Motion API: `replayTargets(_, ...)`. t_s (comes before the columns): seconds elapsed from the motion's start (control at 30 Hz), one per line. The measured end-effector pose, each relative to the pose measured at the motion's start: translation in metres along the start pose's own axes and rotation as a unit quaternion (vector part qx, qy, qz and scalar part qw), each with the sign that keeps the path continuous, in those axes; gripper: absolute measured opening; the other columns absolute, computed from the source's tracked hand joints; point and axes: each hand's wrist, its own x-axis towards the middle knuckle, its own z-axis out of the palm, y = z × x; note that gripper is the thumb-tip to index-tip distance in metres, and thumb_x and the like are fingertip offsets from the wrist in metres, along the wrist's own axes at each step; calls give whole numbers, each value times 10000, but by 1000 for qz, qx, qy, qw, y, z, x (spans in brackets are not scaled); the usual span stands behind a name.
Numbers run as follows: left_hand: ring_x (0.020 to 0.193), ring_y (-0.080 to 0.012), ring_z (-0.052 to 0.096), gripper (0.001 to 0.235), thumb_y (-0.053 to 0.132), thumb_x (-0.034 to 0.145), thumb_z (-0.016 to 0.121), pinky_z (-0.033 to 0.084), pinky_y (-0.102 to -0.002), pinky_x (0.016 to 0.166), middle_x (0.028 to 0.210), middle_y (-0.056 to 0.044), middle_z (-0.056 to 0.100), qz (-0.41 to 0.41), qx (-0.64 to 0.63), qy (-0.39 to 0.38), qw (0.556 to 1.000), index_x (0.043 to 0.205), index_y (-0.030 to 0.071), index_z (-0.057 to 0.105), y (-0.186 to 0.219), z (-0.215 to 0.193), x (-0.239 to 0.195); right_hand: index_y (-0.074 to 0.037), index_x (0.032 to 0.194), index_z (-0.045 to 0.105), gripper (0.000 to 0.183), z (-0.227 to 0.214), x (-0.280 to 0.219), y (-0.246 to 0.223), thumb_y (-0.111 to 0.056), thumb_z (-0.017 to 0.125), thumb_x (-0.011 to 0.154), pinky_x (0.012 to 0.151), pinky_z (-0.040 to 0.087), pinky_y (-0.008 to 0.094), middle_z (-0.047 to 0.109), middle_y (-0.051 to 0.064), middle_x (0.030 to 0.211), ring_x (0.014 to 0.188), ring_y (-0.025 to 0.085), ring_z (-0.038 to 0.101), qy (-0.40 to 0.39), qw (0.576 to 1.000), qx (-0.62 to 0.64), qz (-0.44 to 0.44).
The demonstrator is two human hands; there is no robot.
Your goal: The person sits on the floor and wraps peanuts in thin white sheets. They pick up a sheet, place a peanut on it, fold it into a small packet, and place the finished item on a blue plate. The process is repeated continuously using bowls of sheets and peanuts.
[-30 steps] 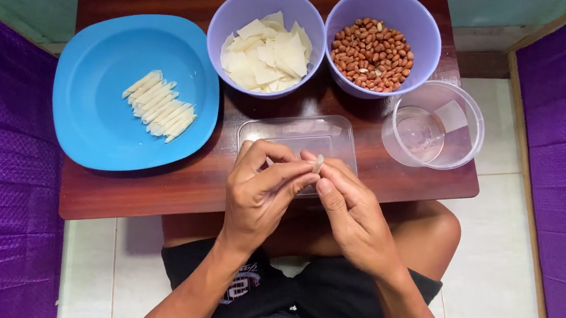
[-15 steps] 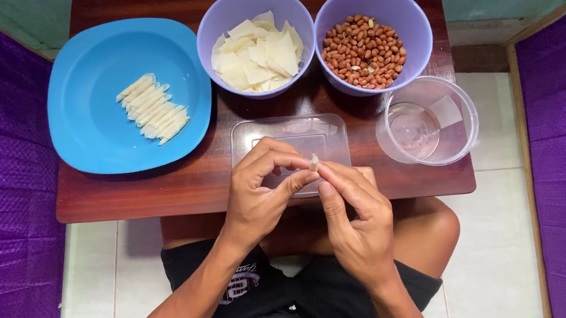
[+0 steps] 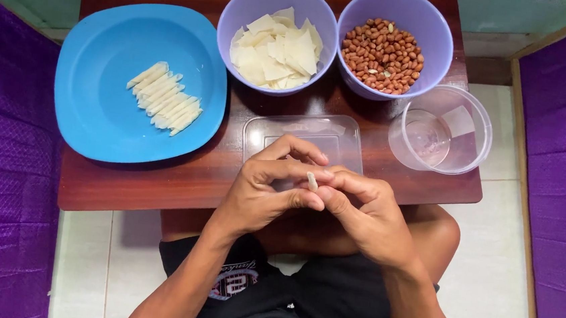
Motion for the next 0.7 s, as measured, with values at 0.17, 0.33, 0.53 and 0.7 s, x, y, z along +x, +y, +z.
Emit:
replayTargets(0.17,912,-184,687,184,177,834,840,558,-306,826,1030,-106,689,20,7,22,1000,1001,107,804,6,-30,-3,24,977,776,164,8,11,-7,-51,631,991,757,541,350,735,121,886,791,178,622,-44,996,-81,-3)
replayTargets(0.33,803,-137,633,226,226,811,858,552,-307,780,939,-61,689,40,35,30,998,1006,125,805,16,-63,-14,9,1020,791,169,34,36,-27,-52,638,985,684,576,335,734,90,780,712,149,660,-88,987,-135,9)
replayTargets(0.53,670,-110,600,97,130,854,829,525,-270,671,783,-63,689,71,91,97,989,940,90,808,44,-134,-28,-49,987,795,139,71,108,-49,-56,661,951,573,584,363,726,96,675,568,216,723,-182,952,-242,-50)
replayTargets(0.7,715,-118,523,130,73,967,733,417,-238,636,899,-78,665,45,362,201,909,1027,-40,757,84,-195,-12,-6,935,783,86,106,198,-31,-43,743,869,602,481,385,711,98,834,635,270,590,-249,836,-429,-235)
